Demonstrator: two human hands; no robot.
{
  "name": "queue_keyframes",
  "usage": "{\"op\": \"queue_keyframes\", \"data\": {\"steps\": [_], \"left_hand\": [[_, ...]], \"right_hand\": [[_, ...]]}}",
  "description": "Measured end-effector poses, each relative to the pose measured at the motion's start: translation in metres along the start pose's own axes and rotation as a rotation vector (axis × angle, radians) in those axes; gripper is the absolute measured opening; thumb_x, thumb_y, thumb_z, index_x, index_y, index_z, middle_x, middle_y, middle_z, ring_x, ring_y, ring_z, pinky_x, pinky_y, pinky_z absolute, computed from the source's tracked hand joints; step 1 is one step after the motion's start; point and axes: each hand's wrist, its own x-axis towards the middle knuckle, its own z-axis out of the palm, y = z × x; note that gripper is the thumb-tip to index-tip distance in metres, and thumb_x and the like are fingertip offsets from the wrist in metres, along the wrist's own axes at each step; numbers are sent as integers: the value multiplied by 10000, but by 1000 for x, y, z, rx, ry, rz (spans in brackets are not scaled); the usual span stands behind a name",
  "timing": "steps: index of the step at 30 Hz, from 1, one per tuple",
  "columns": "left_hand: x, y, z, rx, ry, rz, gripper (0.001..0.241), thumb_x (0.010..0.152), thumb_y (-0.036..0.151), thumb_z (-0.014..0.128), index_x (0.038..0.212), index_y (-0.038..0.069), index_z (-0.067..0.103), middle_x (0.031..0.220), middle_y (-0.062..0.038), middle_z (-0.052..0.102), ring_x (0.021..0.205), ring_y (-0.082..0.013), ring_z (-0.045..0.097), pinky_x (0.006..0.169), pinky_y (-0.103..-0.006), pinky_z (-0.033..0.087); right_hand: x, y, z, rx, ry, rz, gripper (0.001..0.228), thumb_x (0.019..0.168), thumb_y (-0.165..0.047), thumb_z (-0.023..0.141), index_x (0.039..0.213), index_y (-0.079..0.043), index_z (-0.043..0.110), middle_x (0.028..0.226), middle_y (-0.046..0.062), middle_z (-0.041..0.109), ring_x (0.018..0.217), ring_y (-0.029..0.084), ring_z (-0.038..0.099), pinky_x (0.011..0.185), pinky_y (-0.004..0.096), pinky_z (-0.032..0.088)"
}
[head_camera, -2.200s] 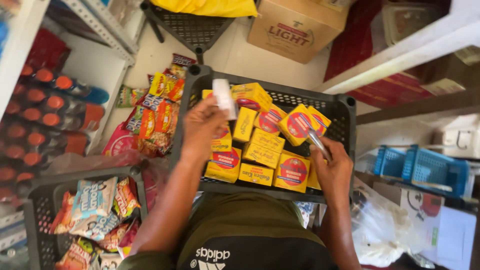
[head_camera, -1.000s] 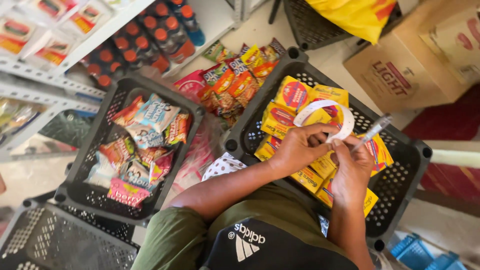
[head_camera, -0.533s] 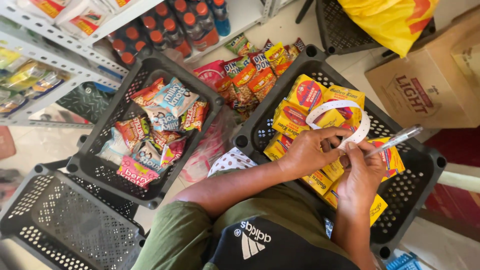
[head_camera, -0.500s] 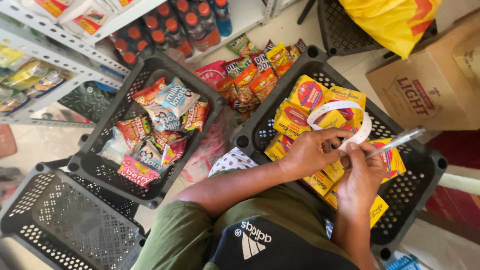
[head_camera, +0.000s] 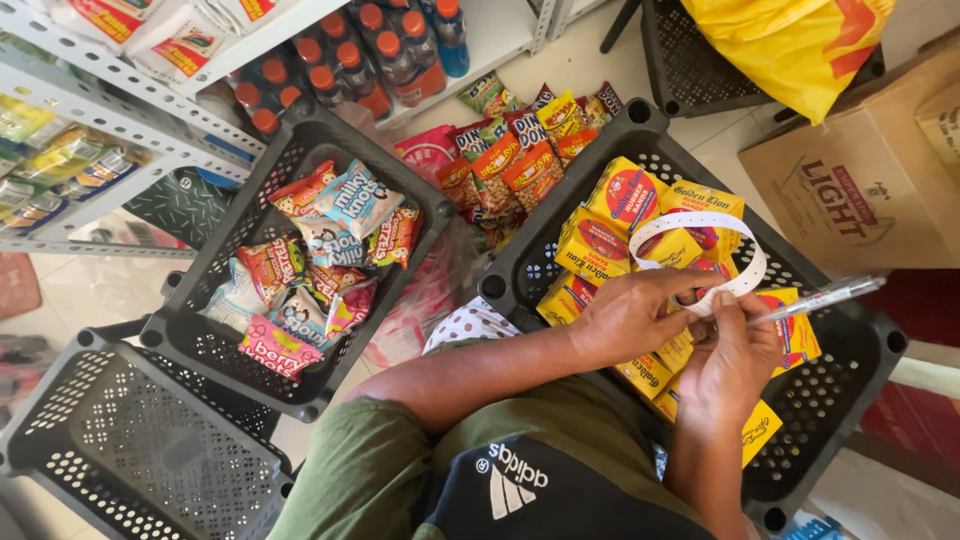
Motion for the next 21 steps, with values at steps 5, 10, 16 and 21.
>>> {"op": "queue_keyframes", "data": {"steps": [5, 10, 16, 21], "left_hand": [[4, 2, -12, 46, 12, 58, 513, 911, 168, 732, 1409, 188, 614, 1125, -50, 734, 885, -215, 696, 782, -331, 571], [-6, -21, -114, -17, 151, 37, 282, 904, 51, 733, 1182, 90, 703, 1327, -79, 703, 1240, -195, 669, 1061, -327, 542], [-131, -253, -250, -268, 1024, -491, 216, 935, 171, 765, 1092, 51, 677, 946, -37, 677, 770, -121, 596, 650, -268, 478], [-187, -356, -231, -59, 958, -1064, 392, 902, 309, 731, 1140, 1, 685, 1038, -128, 687, 895, -261, 632, 760, -415, 506]], "right_hand": [[0, -4, 2, 12, 17, 16, 67, 1039, -20, 646, 1092, -19, 688, 933, 56, 706, 754, 111, 626, 649, 236, 446], [2, -15, -13, 58, 82, -57, 80, 1024, 20, 675, 1086, -29, 675, 953, 63, 703, 781, 119, 646, 630, 252, 451], [7, -16, -31, 91, 63, -150, 97, 1027, 27, 682, 1110, -22, 666, 1003, 94, 713, 789, 116, 620, 641, 252, 418], [6, -22, -35, 43, 109, -152, 67, 1039, 16, 669, 1097, -17, 663, 1004, 92, 713, 786, 108, 612, 645, 241, 412]]}}
